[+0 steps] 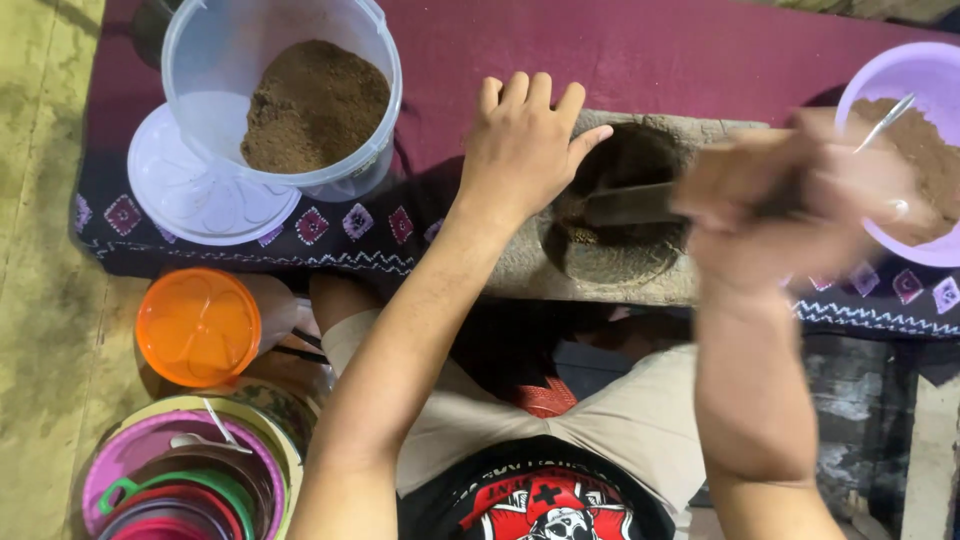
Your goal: Grinding brown powder in a stone mortar using a metal pestle and transferring material with a spoon
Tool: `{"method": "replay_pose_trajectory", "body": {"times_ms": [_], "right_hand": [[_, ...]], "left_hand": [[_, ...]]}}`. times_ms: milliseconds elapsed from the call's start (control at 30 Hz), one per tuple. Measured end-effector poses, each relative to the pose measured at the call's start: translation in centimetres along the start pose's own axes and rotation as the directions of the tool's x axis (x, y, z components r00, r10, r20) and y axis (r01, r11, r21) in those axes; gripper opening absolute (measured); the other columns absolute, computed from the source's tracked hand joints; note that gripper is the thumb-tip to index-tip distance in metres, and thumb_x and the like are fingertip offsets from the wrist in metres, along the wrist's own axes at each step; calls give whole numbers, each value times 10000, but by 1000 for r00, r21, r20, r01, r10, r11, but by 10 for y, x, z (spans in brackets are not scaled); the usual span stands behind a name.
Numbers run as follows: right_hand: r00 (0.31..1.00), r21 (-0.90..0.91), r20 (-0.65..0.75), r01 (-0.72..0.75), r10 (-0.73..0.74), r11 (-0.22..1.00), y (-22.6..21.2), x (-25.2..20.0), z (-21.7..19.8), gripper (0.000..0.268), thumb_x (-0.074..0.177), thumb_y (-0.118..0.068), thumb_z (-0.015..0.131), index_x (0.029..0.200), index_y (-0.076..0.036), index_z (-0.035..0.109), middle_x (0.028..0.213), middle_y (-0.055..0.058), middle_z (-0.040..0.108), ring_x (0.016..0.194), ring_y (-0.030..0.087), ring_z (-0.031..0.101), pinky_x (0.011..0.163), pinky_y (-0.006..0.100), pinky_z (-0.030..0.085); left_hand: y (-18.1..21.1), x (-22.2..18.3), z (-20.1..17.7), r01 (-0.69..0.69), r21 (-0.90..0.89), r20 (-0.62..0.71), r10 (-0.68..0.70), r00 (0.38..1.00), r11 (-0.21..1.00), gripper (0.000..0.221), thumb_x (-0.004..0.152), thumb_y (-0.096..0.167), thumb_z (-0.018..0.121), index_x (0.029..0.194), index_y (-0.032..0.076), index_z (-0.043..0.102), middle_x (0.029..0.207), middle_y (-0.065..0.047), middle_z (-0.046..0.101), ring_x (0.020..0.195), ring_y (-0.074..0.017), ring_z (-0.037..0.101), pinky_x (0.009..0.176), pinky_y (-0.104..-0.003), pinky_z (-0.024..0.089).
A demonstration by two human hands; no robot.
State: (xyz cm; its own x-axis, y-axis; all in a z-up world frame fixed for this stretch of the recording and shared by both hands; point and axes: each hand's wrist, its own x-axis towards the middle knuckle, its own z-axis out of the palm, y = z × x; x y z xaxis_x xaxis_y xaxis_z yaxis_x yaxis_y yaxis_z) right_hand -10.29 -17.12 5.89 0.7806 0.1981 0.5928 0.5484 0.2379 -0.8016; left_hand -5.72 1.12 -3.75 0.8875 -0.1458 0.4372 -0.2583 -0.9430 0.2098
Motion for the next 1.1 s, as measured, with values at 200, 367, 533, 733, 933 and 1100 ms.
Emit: {"method": "replay_pose_trajectory", "body": {"times_ms": [200, 367, 533, 733, 933, 1100], "right_hand": [[989, 67, -1, -148, 148, 987, 45, -5, 9, 437, 1024, -381, 441, 710, -77, 438, 513, 12, 348, 364, 106, 295, 386, 256, 314], [991, 109, 108, 62, -74, 992, 30, 6, -12, 387, 1006, -401, 422, 708, -154, 424, 496, -31, 267, 334, 74, 267, 295, 281, 315], [978, -41, 180, 110, -101, 993, -16, -5, -37, 17, 988, -280, 481, 985, -273, 466, 621, -123, 402, 482, 17, 396, 567, 254, 469], [988, 121, -47, -142, 148, 982, 41, -7, 0, 410, 979, -434, 422, 705, -129, 439, 478, -5, 334, 347, 101, 256, 379, 260, 305], [999, 126, 22, 22, -25, 992, 22, -2, -10, 393, 998, -400, 368, 681, -171, 397, 475, -31, 280, 339, 88, 261, 331, 290, 317], [941, -65, 299, 186, -159, 980, -15, -19, -81, 691, 729, 177, 523, 1219, -308, 473, 723, -139, 415, 604, 11, 400, 581, 220, 381]], "left_hand": [[1, -1, 5, 0, -65, 62, 4, 998, 998, 506, 1013, 589, 510, 1091, 118, 675, 903, -105, 671, 803, -243, 616, 897, -514, 440], [0, -2, 5, -7, -58, 12, 8, 1000, 998, 485, 1004, 580, 546, 1055, 116, 675, 832, -78, 641, 751, -228, 612, 904, -539, 463], [2, -2, -3, -15, -40, -51, 13, 999, 999, 455, 989, 568, 609, 1055, 125, 687, 829, -62, 641, 728, -210, 573, 839, -447, 441], [3, 2, -4, -16, -17, -62, 15, 998, 1000, 460, 987, 571, 605, 1005, 119, 687, 805, -70, 636, 714, -213, 560, 815, -444, 429], [1, 3, -1, -3, -40, -10, 2, 1000, 999, 480, 991, 588, 576, 1042, 124, 690, 842, -76, 665, 743, -219, 595, 845, -465, 454], [3, -4, -3, -12, -28, -25, 12, 1000, 1000, 461, 992, 588, 591, 1020, 136, 681, 818, -52, 635, 714, -197, 563, 826, -448, 447]]}}
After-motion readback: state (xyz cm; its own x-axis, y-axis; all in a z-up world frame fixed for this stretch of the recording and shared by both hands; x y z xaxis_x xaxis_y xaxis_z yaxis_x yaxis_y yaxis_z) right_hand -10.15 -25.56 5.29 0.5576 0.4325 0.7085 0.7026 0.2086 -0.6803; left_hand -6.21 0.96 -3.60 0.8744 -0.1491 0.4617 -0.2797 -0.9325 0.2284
